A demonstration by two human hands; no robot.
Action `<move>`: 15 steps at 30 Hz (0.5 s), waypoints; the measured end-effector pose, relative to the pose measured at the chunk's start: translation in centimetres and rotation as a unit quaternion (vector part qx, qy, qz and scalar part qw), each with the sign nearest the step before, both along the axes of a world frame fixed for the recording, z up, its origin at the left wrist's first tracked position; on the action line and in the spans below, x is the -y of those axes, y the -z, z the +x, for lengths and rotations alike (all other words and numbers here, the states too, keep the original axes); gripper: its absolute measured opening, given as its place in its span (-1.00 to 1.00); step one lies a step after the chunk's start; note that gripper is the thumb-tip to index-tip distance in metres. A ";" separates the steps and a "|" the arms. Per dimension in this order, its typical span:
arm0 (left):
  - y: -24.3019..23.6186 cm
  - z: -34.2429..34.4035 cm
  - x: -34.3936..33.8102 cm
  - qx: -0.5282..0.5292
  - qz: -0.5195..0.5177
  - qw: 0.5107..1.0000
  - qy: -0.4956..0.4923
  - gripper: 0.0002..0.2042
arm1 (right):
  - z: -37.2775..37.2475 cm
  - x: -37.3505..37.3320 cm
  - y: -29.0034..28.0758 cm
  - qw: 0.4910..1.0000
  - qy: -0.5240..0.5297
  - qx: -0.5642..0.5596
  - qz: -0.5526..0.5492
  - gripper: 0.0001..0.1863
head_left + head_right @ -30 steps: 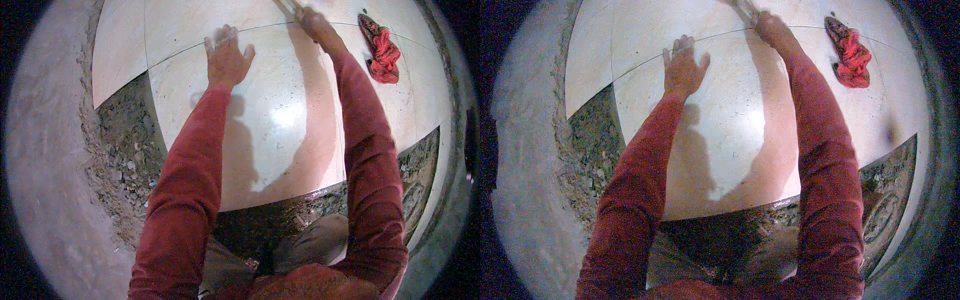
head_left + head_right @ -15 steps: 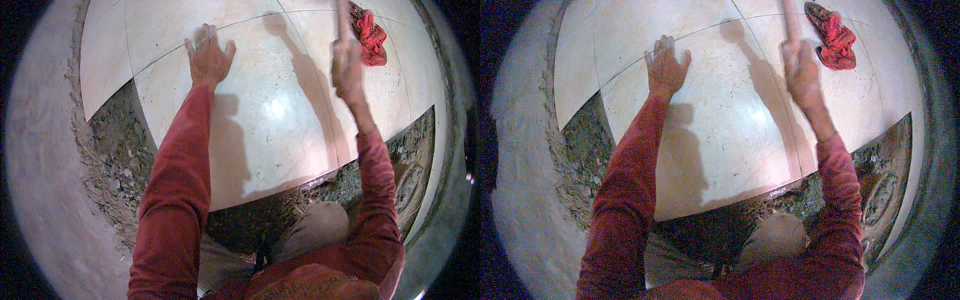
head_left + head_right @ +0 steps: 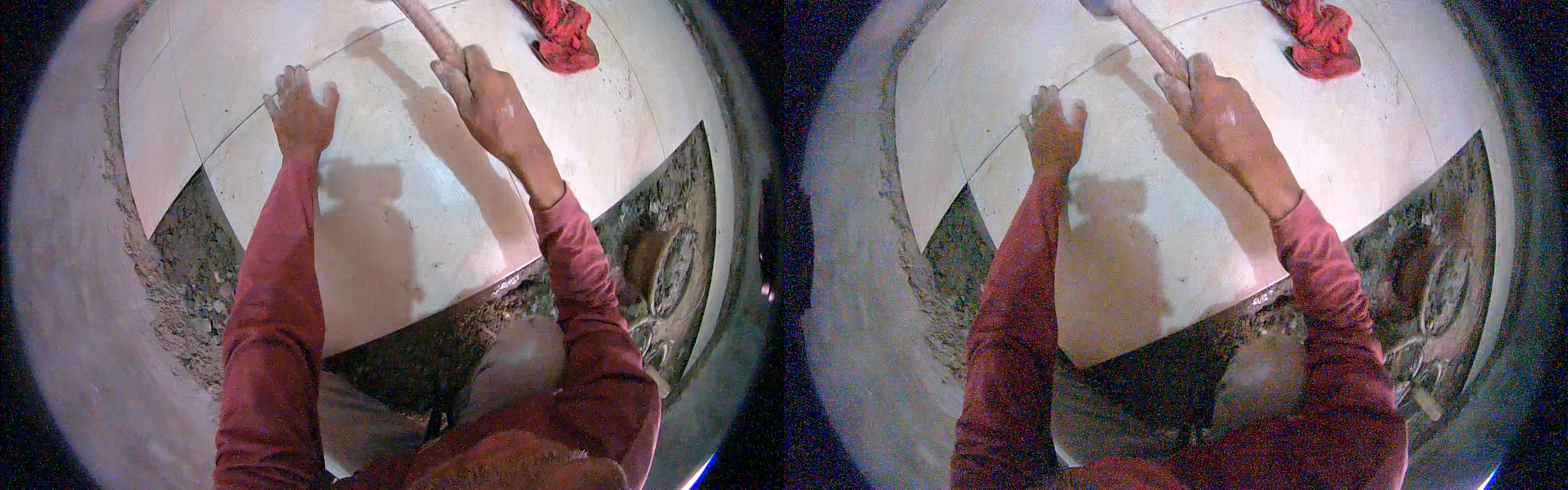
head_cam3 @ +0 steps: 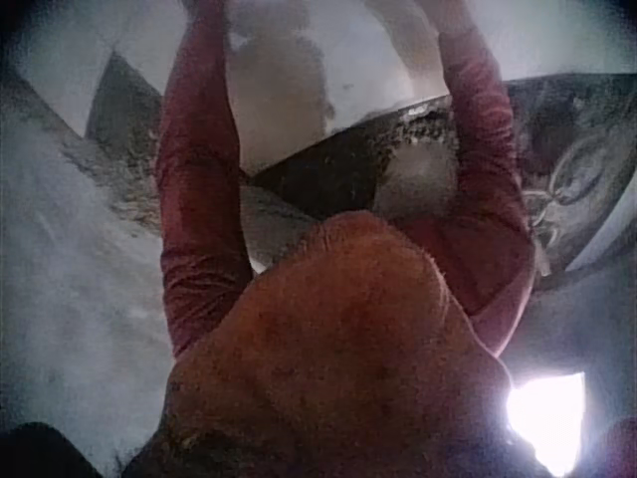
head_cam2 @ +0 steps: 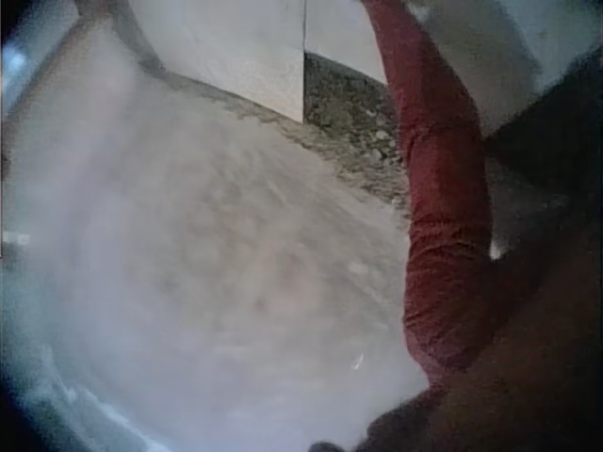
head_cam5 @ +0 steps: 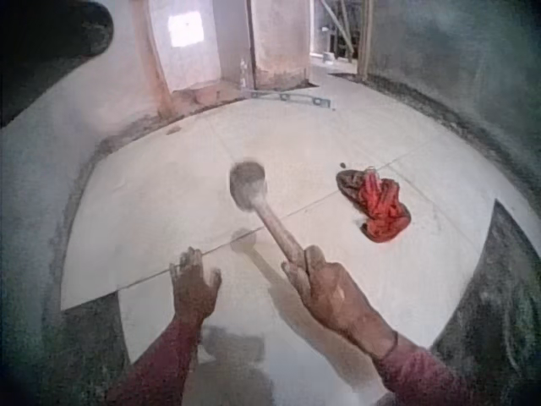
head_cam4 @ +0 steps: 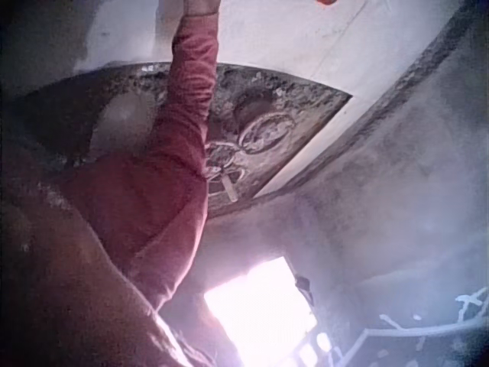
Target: The person positions a floor tile on wet mortar, uses a rubber mallet to tap it into place, and wipes the edges and surface with a red cloth.
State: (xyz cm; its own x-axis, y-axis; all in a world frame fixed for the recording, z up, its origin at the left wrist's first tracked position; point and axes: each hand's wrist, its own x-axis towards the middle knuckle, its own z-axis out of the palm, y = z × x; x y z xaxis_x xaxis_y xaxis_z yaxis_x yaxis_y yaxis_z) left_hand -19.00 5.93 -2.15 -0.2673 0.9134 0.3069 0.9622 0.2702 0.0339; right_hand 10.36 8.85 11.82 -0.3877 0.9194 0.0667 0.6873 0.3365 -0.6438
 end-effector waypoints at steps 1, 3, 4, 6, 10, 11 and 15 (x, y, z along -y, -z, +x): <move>0.2 0.3 0.1 0.002 -0.006 1.000 0.005 -0.27 | 0.3 1.0 0.3 0.999 0.025 -0.021 -0.002 -0.59; -0.2 0.8 -0.5 0.003 -0.011 1.000 0.011 -0.26 | 0.6 2.2 2.0 0.995 0.072 -0.064 0.000 -0.60; -0.2 1.4 -0.7 0.012 -0.020 1.000 0.012 -0.26 | 2.1 1.5 4.7 0.999 0.037 0.002 0.022 -0.61; -0.1 1.3 -0.6 0.021 -0.036 0.999 0.003 -0.26 | 2.5 -0.3 5.5 0.997 -0.021 0.034 0.059 -0.61; 0.2 0.4 0.6 0.013 -0.028 1.000 0.004 -0.25 | 1.1 2.4 0.8 1.000 0.003 -0.005 0.013 -0.64; -0.3 0.8 -0.1 0.016 -0.028 0.999 0.005 -0.25 | 1.0 2.6 0.6 0.999 0.024 -0.026 0.032 -0.65; -0.3 1.2 -0.5 0.017 -0.034 0.999 0.007 -0.26 | 1.4 1.4 5.3 0.997 -0.047 0.035 0.054 -0.61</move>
